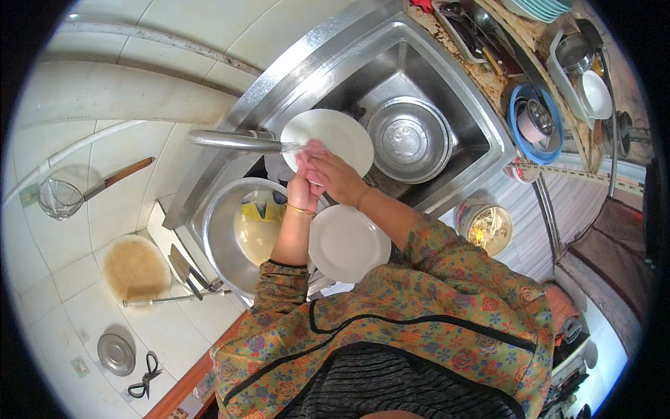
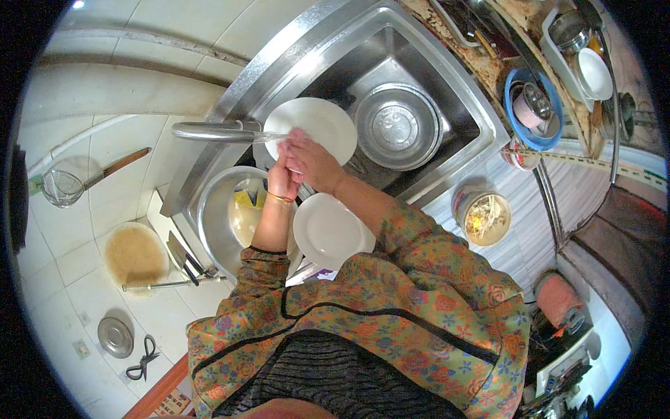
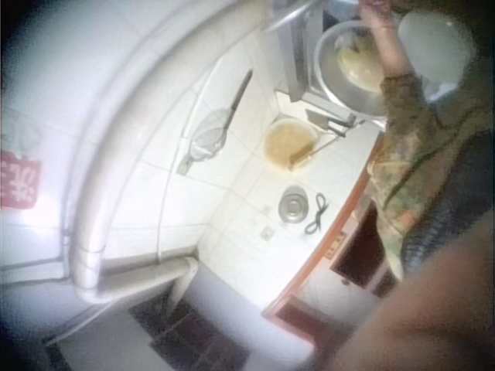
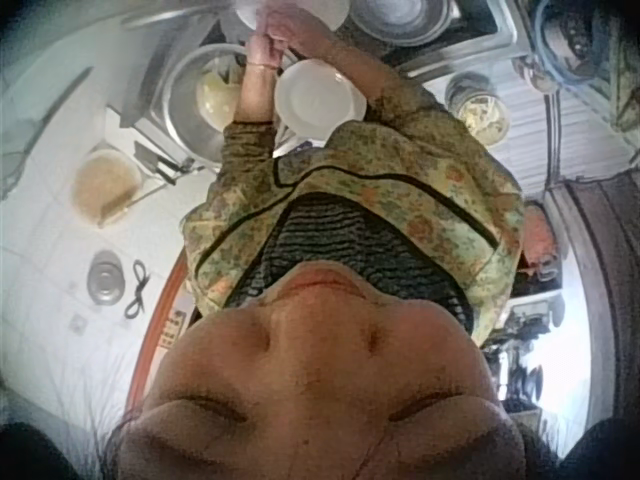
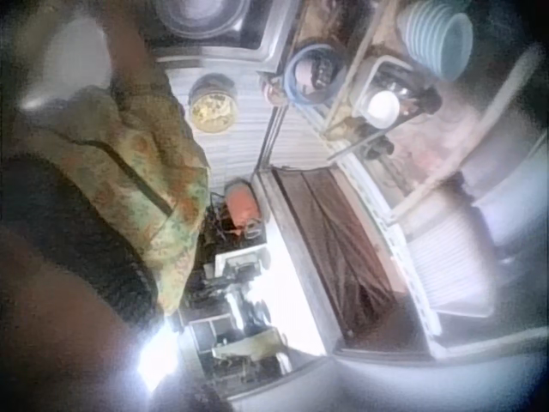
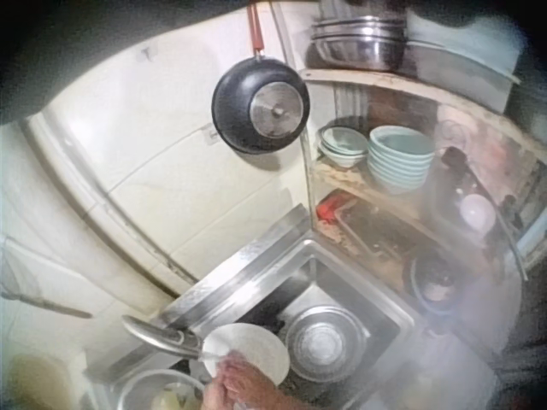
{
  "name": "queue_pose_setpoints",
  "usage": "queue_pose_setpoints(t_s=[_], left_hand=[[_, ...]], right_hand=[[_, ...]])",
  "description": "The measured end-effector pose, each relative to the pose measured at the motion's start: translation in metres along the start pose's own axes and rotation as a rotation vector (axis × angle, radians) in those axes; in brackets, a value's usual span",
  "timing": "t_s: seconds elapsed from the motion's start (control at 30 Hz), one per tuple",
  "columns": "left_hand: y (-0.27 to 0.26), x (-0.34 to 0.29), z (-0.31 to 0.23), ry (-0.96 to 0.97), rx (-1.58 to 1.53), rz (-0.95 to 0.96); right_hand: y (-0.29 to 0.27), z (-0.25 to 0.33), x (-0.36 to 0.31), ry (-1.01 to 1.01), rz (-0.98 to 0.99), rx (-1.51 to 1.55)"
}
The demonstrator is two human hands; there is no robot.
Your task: The person washes several dishes and utensils in a double-basin sink using a pink cloth and running water. They scrub plates, bowls, and metal containers, rinse them, and place them in a drying rack. The person also rinses a yellow sponge and wipes the sink surface.
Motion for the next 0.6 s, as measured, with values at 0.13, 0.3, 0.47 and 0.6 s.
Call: queue_pose_setpoints(t_s=[0.13,0.3,0.47,0.6], left_hand=[[0.009,-0.016,-0.004,0.003,0.003,-0.007],[0.018,-0.019,-0.023,0.051,0.030,0.023],[0.017,-0.004,-0.034,0.057,0.152,-0.094],[0.038,0.007,-0.043,-0.098,0.371,0.075]], right_hand=[[0.023,-0.006,0.053,-0.108,0.046,-0.307],[-0.029,-0.080,0.072,0.226,-0.023,-0.368],[-0.029,-0.031,0.017,0.084,-0.011,-0.007],[-0.015,0.005,0.012,0.165,0.091,0.095]])
Point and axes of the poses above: each hand's wrist, its own x-axis towards the middle knuckle, its own y-axis out of the palm, z = x × y, the point moved 8 cm from there along x, towards the middle knuckle, and after that the axes turned 1 degree about x, right-handed, at the moved point
